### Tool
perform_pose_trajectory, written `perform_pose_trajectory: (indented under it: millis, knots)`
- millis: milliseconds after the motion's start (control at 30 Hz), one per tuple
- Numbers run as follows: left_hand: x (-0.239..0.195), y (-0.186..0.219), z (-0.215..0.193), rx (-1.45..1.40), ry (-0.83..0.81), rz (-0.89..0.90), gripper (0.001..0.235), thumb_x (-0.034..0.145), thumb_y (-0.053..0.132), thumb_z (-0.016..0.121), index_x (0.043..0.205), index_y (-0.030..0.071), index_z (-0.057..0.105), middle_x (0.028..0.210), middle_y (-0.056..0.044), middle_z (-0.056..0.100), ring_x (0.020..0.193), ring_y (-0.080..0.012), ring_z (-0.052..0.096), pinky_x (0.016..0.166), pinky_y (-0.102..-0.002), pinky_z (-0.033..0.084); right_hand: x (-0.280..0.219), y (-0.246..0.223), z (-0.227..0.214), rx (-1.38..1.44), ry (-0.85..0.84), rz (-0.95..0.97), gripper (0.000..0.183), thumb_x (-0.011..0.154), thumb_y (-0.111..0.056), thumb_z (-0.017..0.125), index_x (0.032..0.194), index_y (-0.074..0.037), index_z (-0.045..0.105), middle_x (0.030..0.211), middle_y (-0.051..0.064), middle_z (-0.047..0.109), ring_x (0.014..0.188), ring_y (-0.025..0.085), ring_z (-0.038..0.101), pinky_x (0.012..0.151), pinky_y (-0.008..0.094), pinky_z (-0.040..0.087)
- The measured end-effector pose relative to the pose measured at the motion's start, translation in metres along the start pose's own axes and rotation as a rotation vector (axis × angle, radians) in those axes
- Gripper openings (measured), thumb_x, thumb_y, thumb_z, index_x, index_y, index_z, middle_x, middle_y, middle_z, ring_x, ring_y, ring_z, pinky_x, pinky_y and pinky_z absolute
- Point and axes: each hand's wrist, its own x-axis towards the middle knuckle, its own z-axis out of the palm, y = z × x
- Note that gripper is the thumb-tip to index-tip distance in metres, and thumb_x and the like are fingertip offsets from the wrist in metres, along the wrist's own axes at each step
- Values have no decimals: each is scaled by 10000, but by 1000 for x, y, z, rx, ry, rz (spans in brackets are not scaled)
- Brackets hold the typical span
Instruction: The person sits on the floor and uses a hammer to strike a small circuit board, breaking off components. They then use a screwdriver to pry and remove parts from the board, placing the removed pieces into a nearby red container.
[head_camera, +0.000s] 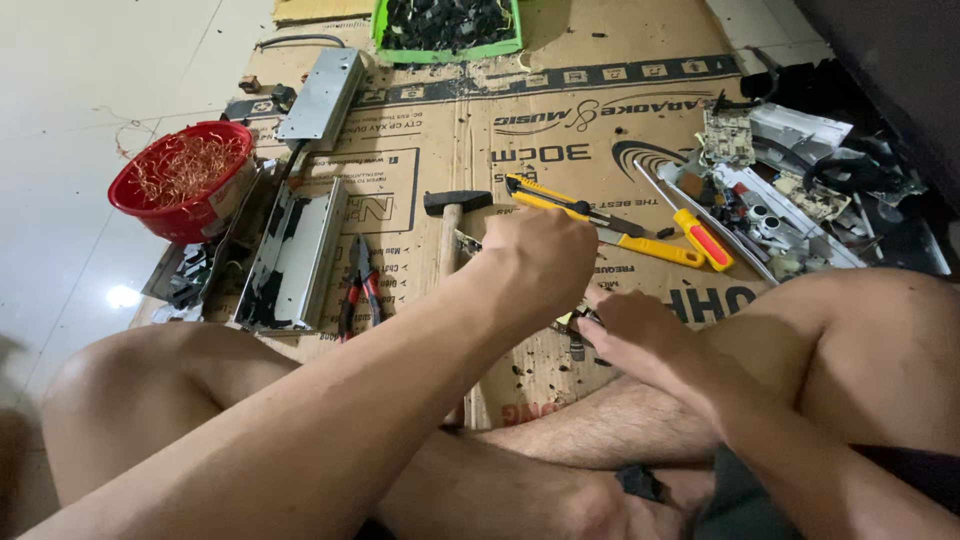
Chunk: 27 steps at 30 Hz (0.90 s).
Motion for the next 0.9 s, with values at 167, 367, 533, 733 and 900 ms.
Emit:
perform_pose_trajectory:
  millis: [167,367,533,733,900]
  knots:
    - [7,13,4,11,-209,-96,224,731,106,619,543,224,651,484,2,584,505,-207,650,357,-416,490,1,1,3,-300,58,-166,421,1026,-220,395,1403,-176,576,1130,215,723,981,354,759,868,480,621]
    - [31,26,-21,-3,-616,-190,182,840,143,626,735,149,775,593,-41,669,611,-244,707,386,-473,559,15,16,22,-495,175,-258,299,1022,-202,424,1108,-161,707,933,82,727,888,192,755,844,355,626]
    - [43,33,-36,-52,-720,-306,104,851,171,692,855,118,782,737,-76,718,751,-305,748,469,-530,582,48,43,33,-439,217,-205,222,981,-196,445,944,-130,654,842,33,656,845,200,721,839,395,602]
    - [25,47,-32,-133,-613,-405,130,809,103,665,837,135,788,679,-30,696,729,-290,738,461,-575,577,54,48,22,-83,244,-152,275,1003,-254,482,1104,-87,676,1058,129,728,1060,358,709,972,539,556]
    - [-7,20,-46,-394,-673,-723,215,760,260,813,892,92,790,780,-125,748,859,-386,754,642,-627,588,31,25,9,18,226,20,384,1002,-450,519,1323,-273,631,1270,63,714,1170,279,697,1001,480,556]
